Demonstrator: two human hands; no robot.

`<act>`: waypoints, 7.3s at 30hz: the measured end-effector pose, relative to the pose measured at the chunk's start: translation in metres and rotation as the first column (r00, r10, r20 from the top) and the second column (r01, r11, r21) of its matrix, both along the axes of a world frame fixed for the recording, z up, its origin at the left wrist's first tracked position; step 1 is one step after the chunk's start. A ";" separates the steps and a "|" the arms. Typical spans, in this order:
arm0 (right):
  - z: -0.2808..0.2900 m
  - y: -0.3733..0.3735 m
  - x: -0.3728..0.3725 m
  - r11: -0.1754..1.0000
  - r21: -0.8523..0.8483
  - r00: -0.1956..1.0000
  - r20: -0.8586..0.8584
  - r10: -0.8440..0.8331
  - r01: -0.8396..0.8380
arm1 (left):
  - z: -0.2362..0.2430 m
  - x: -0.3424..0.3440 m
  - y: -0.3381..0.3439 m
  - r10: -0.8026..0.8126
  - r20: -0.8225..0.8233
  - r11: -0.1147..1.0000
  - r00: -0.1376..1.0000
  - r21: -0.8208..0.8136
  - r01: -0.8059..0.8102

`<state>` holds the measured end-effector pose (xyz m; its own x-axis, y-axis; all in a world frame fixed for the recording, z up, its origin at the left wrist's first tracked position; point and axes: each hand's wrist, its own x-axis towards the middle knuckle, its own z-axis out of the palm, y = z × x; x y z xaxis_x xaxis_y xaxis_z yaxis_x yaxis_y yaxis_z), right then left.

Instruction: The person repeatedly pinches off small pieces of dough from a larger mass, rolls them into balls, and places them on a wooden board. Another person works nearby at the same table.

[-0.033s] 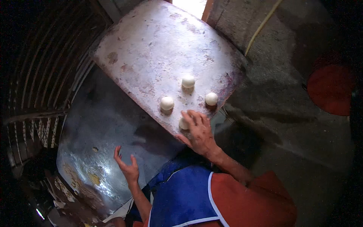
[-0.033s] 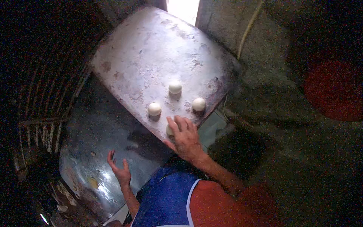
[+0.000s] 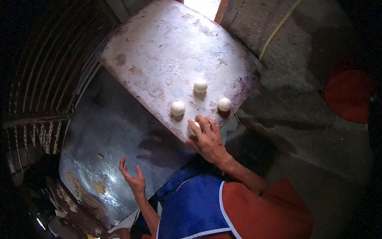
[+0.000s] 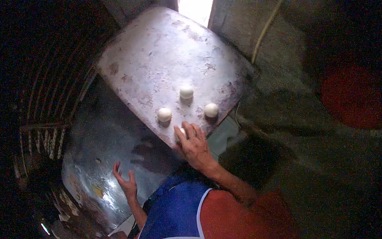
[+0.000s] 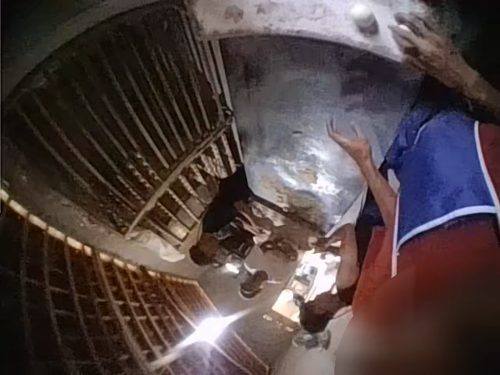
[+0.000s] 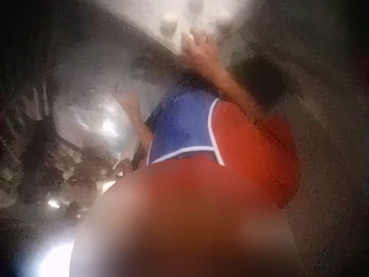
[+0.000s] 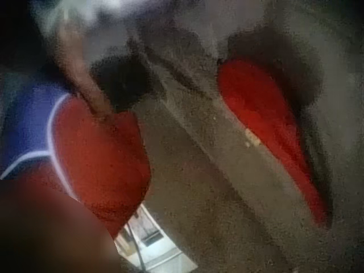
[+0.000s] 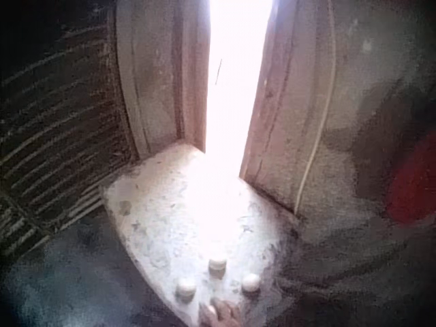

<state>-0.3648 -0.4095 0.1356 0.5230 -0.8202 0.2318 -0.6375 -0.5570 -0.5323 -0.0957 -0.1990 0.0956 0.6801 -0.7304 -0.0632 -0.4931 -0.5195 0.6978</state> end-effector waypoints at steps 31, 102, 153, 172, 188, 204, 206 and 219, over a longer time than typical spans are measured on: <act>-0.123 0.068 0.205 0.847 -0.152 0.860 -0.039 0.510 -0.509 | -0.091 0.072 0.127 0.427 0.405 0.902 0.809 -0.129 -0.411; 0.012 -0.054 -0.046 0.975 -0.145 0.919 -0.334 -0.208 0.168 | -0.097 0.070 0.128 0.343 0.431 0.938 0.835 -0.203 -0.281; -0.129 0.081 0.184 0.901 -0.103 0.897 0.097 0.431 -0.422 | -0.090 0.069 0.133 0.454 0.360 0.891 0.815 -0.188 -0.413; -0.034 0.084 0.117 0.836 -0.021 0.835 -0.073 0.545 -0.548 | -0.089 0.072 0.128 0.469 0.395 0.883 0.790 -0.247 -0.400; 0.149 0.030 0.031 0.837 -0.406 0.926 -0.076 0.370 -0.368 | -0.098 0.077 0.133 0.387 0.480 0.920 0.787 -0.252 -0.299; 0.051 0.036 0.063 0.995 -0.033 0.934 0.349 -0.078 0.096 | -0.032 0.043 0.096 0.275 0.133 0.877 0.952 -0.440 -0.192; 0.033 0.070 0.111 0.896 0.356 0.833 0.553 0.026 -0.265 | 0.012 0.026 0.056 -0.079 0.154 0.847 0.985 -0.511 0.148; 0.009 0.145 0.197 -0.329 0.733 0.731 0.664 0.157 -0.595 | -0.096 0.172 0.034 0.340 0.401 0.924 0.850 -0.308 -0.225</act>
<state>-0.1675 -0.2642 0.1444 0.9477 0.1360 -0.2887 -0.3124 0.5789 -0.7532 0.0767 -0.1652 -0.0009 0.7725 -0.4546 0.4434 -0.6346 -0.5283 0.5640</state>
